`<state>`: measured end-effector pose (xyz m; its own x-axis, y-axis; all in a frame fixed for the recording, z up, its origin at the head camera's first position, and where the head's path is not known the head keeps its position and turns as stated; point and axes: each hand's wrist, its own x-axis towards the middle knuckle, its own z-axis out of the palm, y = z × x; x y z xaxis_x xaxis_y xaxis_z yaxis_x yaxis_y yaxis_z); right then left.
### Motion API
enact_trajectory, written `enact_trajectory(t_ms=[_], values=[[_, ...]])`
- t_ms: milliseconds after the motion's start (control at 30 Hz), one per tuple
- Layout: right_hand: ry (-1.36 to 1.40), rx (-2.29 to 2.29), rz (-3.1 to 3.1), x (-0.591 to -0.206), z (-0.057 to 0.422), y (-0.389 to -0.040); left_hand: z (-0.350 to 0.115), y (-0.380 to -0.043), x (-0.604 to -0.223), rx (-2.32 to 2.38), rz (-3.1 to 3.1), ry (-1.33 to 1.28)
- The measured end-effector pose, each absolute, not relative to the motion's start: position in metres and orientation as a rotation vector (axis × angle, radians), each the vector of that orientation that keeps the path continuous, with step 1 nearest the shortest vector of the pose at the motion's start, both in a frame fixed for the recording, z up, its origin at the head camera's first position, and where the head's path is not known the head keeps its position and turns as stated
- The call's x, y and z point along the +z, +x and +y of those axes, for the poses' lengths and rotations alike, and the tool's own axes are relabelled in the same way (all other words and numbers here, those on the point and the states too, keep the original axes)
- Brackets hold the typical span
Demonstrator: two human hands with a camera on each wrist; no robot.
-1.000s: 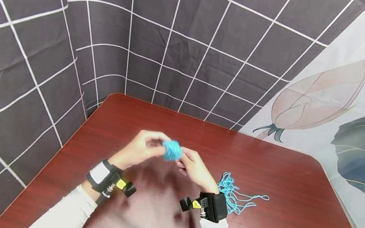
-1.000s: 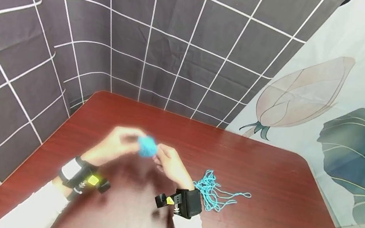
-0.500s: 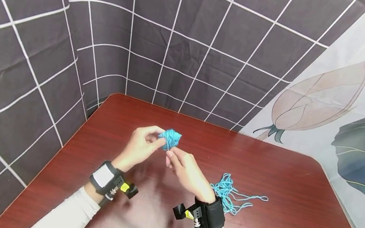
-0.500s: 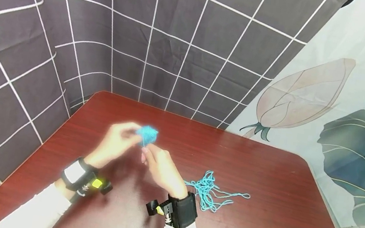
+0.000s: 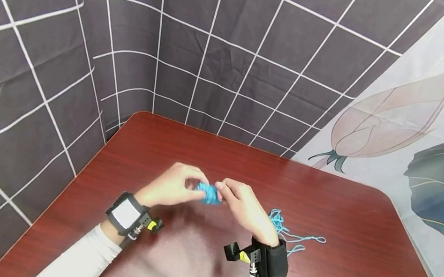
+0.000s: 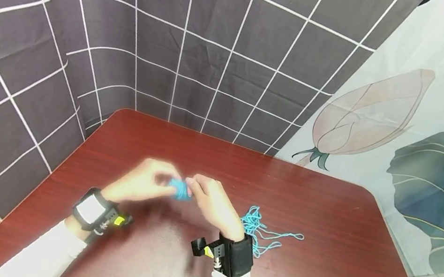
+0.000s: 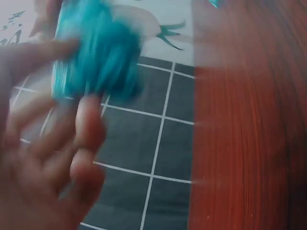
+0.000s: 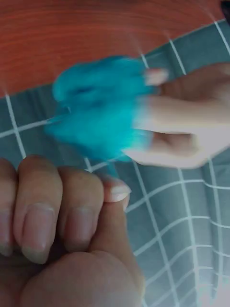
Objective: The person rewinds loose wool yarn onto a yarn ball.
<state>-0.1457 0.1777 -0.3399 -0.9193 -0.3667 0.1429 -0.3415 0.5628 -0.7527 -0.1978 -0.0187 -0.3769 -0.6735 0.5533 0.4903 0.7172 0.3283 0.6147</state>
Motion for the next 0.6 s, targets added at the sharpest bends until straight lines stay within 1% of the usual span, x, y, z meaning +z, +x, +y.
enact_trajectory(t_ms=[67,133,200,233,333,400,433,500,533,567,600], values=[[-0.690,-1.256,2.801,-0.338,0.172,-0.144,-0.018,-0.199,-0.377,-1.261,-2.408,-0.914],[-0.749,-1.249,2.781,-0.341,0.168,-0.144,-0.018,-0.199,-0.376,-1.391,-2.359,-0.743],[-0.783,-1.319,2.695,-0.348,0.166,-0.148,-0.017,-0.199,-0.375,-1.625,-2.269,-0.674],[-0.784,-1.395,2.610,-0.352,0.166,-0.151,-0.017,-0.198,-0.374,-1.751,-2.217,-0.680],[-0.733,-1.669,2.282,-0.367,0.174,-0.162,-0.019,-0.197,-0.374,-2.106,-2.068,-0.837],[-0.671,-1.795,2.099,-0.376,0.181,-0.168,-0.019,-0.197,-0.375,-2.154,-2.059,-1.078],[-0.641,-1.817,2.059,-0.379,0.184,-0.170,-0.019,-0.196,-0.375,-2.113,-2.092,-1.215],[-0.625,-1.783,2.116,-0.380,0.189,-0.172,-0.019,-0.196,-0.377,-1.871,-2.207,-1.438],[-0.616,-1.741,2.198,-0.377,0.190,-0.171,-0.018,-0.196,-0.378,-1.718,-2.267,-1.496],[-0.616,-1.676,2.302,-0.374,0.190,-0.170,-0.017,-0.197,-0.379,-1.568,-2.328,-1.498],[-0.623,-1.610,2.404,-0.370,0.188,-0.168,-0.016,-0.198,-0.380,-1.437,-2.393,-1.437]])
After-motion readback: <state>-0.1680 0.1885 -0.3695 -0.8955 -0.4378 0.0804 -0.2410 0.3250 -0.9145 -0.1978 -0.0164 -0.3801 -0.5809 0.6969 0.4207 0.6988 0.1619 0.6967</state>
